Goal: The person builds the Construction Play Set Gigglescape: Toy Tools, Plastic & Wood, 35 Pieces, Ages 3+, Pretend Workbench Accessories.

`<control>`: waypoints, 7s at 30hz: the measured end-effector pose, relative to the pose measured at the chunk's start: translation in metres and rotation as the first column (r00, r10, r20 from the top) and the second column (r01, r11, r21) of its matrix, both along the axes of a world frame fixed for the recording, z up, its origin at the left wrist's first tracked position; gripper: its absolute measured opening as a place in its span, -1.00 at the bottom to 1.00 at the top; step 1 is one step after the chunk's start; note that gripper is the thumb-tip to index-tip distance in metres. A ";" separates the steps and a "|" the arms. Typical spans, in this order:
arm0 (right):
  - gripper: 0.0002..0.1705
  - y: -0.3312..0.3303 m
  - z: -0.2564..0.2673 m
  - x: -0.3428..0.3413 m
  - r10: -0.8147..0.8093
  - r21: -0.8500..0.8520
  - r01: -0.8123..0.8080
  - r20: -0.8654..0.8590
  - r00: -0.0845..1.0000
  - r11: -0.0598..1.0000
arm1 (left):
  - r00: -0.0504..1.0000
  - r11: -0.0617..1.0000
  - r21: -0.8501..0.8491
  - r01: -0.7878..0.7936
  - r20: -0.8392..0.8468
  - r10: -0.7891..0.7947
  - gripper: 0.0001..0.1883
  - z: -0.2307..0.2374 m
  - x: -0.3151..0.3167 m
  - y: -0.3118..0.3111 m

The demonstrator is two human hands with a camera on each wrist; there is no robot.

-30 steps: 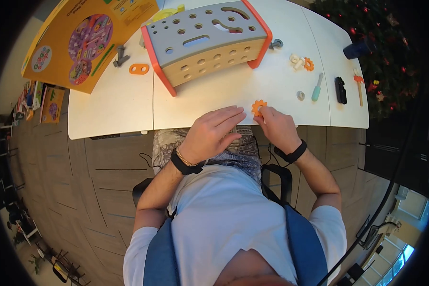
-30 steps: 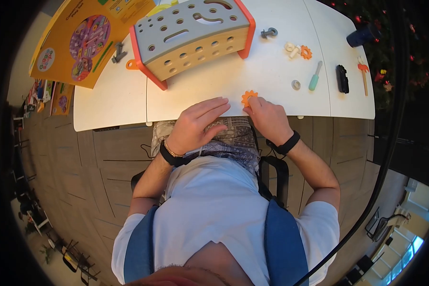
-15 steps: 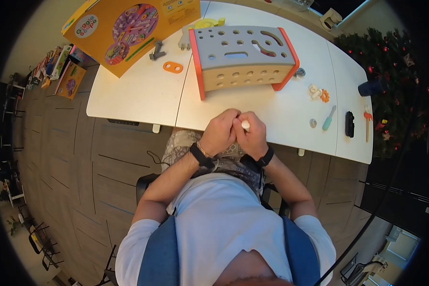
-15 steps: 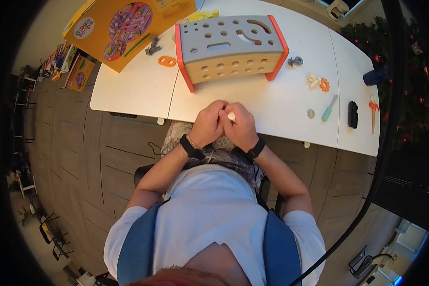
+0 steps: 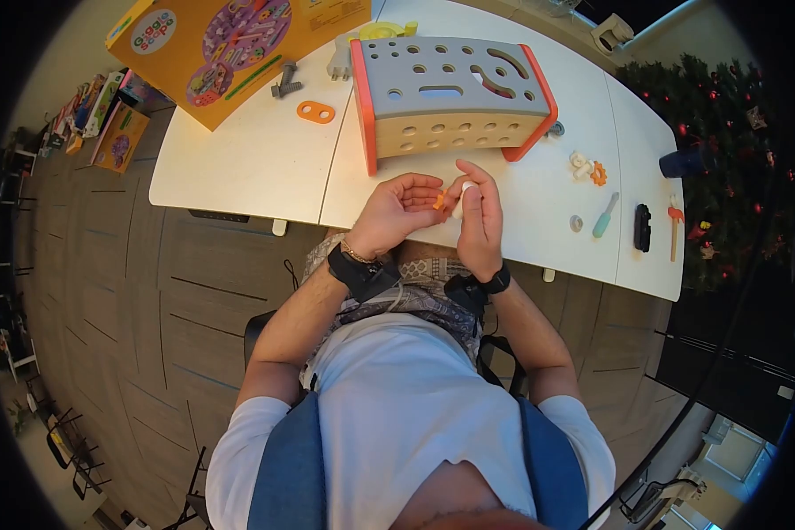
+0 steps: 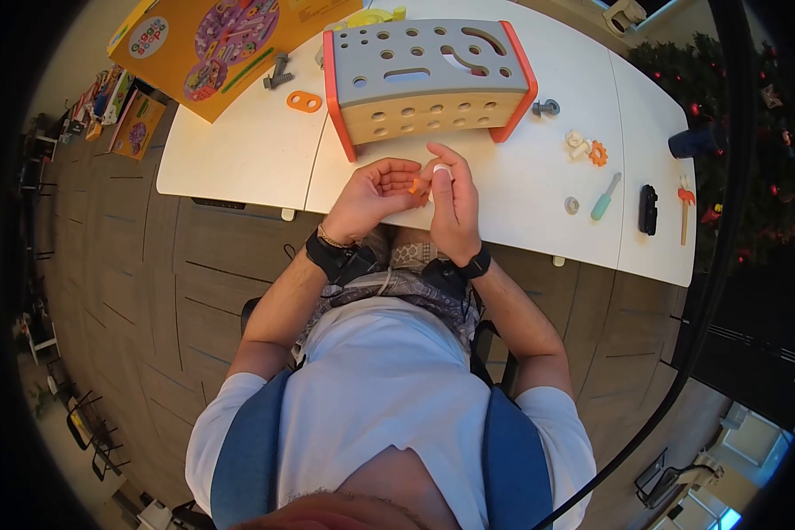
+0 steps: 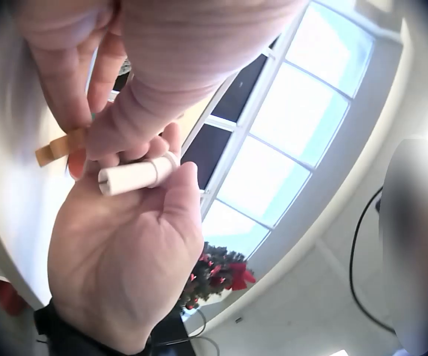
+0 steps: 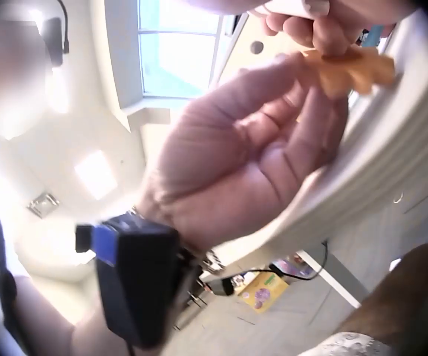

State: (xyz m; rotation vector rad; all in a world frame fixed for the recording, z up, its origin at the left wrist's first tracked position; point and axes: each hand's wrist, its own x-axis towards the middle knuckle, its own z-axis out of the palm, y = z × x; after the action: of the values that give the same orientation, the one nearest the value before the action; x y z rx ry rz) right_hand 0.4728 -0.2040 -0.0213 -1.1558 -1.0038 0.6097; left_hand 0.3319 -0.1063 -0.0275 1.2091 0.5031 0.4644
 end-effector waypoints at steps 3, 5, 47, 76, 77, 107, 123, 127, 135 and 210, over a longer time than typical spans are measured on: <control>-0.57 -0.002 0.025 0.004 0.101 -0.034 -0.106 -0.114 0.988 0.994 | 0.999 0.988 -0.152 -0.002 0.044 0.009 -0.60 -0.001 -0.001 0.004; -0.48 0.000 0.037 0.006 0.107 0.010 -0.106 -0.168 0.980 0.994 | 0.982 0.911 -0.412 -0.006 0.168 0.083 -0.63 0.002 -0.001 0.003; -0.55 0.031 0.090 0.021 0.073 -0.289 0.115 0.566 0.821 0.950 | 0.925 -0.203 0.979 0.023 0.056 0.376 -0.15 0.095 -0.015 0.052; -0.21 0.044 0.102 0.076 -0.109 0.082 0.083 0.910 0.400 0.993 | 0.886 -0.129 0.992 -0.009 0.068 0.459 -0.27 0.109 0.008 0.040; -0.25 0.045 0.101 0.079 -0.083 0.071 0.044 0.905 0.417 0.997 | 0.886 -0.139 0.990 -0.012 0.075 0.457 -0.27 0.110 0.007 0.042; -0.50 -0.005 0.089 0.084 -0.346 0.285 0.196 0.777 0.525 0.938 | 0.921 -0.195 0.981 -0.006 0.082 0.382 -0.15 0.109 0.009 0.049; -0.73 -0.114 0.015 0.180 -0.073 -0.366 0.558 0.787 0.613 0.744 | 0.943 -0.213 0.977 -0.011 0.081 0.324 -0.20 0.109 0.002 0.067; -0.75 -0.081 0.015 0.198 0.000 -0.338 0.446 0.797 0.604 0.829 | 0.943 -0.211 0.977 -0.021 0.090 0.320 -0.21 0.109 0.002 0.065; -0.73 -0.052 0.041 0.228 -0.098 -0.254 0.477 0.797 0.597 0.842 | 0.944 -0.187 0.982 -0.034 0.093 0.317 -0.22 0.109 0.002 0.062; -0.72 0.016 0.044 0.220 0.096 -0.278 0.723 0.955 0.282 0.632 | 0.911 -0.376 0.927 -0.002 0.157 0.381 0.05 0.163 0.072 0.072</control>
State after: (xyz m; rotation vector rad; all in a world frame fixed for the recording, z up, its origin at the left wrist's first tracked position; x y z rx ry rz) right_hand 0.6926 -0.1883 0.0229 -2.5520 -1.4239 -0.2327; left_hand 0.4042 -0.0348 0.1357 3.0541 0.4710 1.2552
